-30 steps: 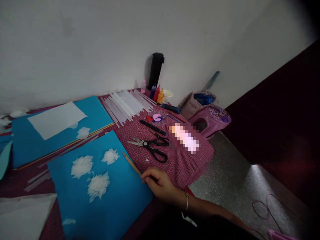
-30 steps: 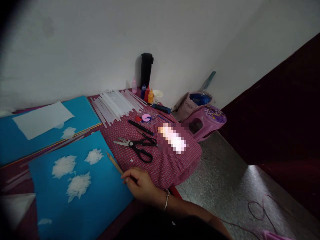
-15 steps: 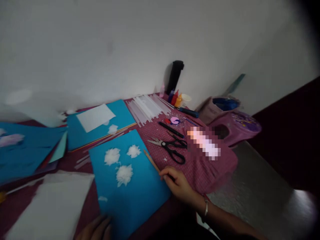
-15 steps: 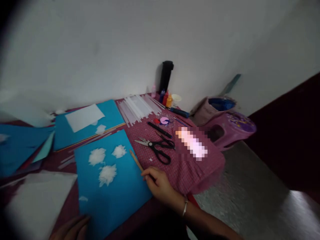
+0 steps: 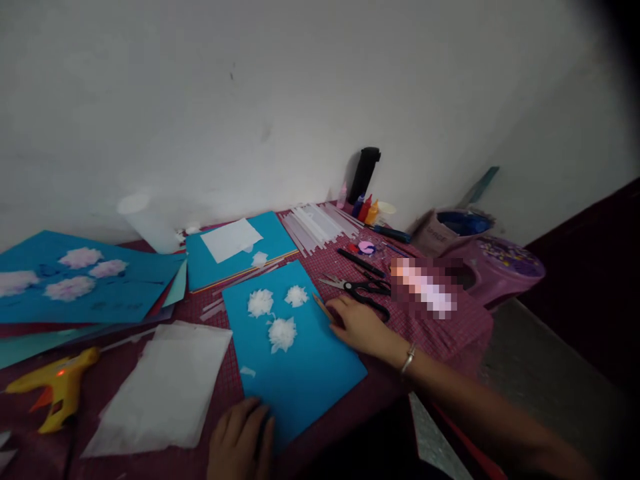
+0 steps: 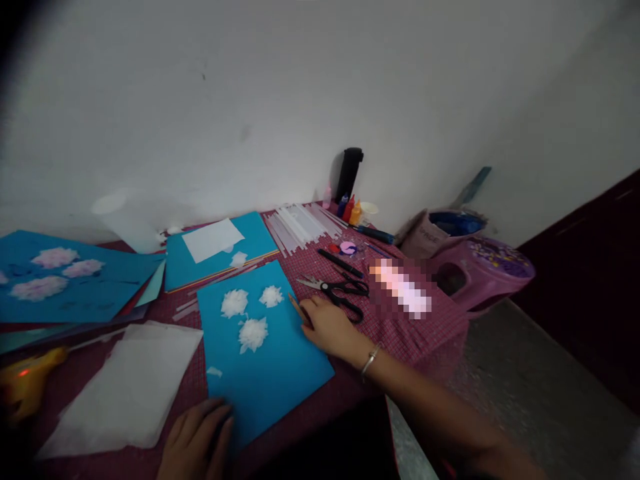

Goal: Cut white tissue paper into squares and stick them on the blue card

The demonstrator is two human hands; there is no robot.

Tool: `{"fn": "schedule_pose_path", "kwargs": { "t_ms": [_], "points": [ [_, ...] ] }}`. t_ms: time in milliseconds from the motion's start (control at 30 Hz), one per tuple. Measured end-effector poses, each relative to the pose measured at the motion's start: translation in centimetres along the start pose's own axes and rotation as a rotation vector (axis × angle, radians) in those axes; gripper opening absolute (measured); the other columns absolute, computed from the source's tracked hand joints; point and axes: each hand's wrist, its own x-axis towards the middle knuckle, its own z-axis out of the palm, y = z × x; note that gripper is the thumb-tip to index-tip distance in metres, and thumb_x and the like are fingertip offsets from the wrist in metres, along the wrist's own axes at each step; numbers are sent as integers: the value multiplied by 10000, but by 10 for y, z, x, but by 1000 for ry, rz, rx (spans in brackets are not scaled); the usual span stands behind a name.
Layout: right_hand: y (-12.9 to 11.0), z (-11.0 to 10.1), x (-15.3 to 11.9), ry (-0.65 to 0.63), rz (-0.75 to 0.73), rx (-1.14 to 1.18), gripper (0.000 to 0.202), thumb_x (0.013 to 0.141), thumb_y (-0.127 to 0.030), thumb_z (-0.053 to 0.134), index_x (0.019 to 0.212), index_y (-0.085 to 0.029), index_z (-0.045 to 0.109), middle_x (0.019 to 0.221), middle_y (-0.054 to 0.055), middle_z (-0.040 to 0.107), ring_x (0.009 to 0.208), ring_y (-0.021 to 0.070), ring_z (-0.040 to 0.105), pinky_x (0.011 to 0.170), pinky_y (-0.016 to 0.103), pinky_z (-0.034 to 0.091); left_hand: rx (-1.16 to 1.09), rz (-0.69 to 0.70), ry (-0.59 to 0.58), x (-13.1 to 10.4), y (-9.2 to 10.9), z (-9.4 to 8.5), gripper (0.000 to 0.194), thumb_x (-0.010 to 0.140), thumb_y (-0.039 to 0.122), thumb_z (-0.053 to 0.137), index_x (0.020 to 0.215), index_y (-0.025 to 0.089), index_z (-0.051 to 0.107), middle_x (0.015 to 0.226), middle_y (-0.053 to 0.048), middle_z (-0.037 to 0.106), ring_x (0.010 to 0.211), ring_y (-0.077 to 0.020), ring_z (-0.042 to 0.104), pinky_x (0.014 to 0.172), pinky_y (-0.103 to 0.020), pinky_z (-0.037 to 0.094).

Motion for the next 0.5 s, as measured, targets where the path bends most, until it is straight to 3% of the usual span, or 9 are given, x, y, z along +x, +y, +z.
{"fn": "schedule_pose_path", "kwargs": {
  "t_ms": [133, 233, 400, 500],
  "points": [
    [4, 11, 10, -13, 19, 33, 622, 723, -24, 500, 1316, -207, 495, 1135, 126, 602, 1017, 268, 581, 902, 357, 404, -9, -16, 39, 7, 13, -7, 176, 863, 287, 532, 941, 210, 670, 952, -79, 715, 853, -228, 673, 747, -375, 550],
    [10, 11, 10, -3, 43, 116, 652, 705, -15, 491, 1329, -203, 475, 1155, 116, 599, 981, 247, 596, 873, 338, 418, -19, -19, 49, 10, 18, -7, 184, 872, 283, 511, 937, 205, 665, 939, -82, 712, 835, -227, 678, 733, -372, 558],
    [11, 7, -2, -45, 49, 380, 326, 828, -124, 392, 1095, -187, 566, 708, -10, 608, 592, 138, 579, 568, 243, 453, -57, -17, 11, 7, 12, -1, 151, 847, 296, 573, 938, 220, 667, 946, -76, 710, 832, -215, 681, 738, -330, 572],
    [1, 6, -5, -110, -2, 548, 268, 902, -207, 326, 963, -166, 584, 680, 4, 633, 581, 127, 608, 553, 234, 476, -126, 37, 4, 11, 3, -6, 115, 838, 277, 592, 919, 239, 665, 886, -44, 716, 796, -182, 687, 734, -259, 568]
  ]
}}
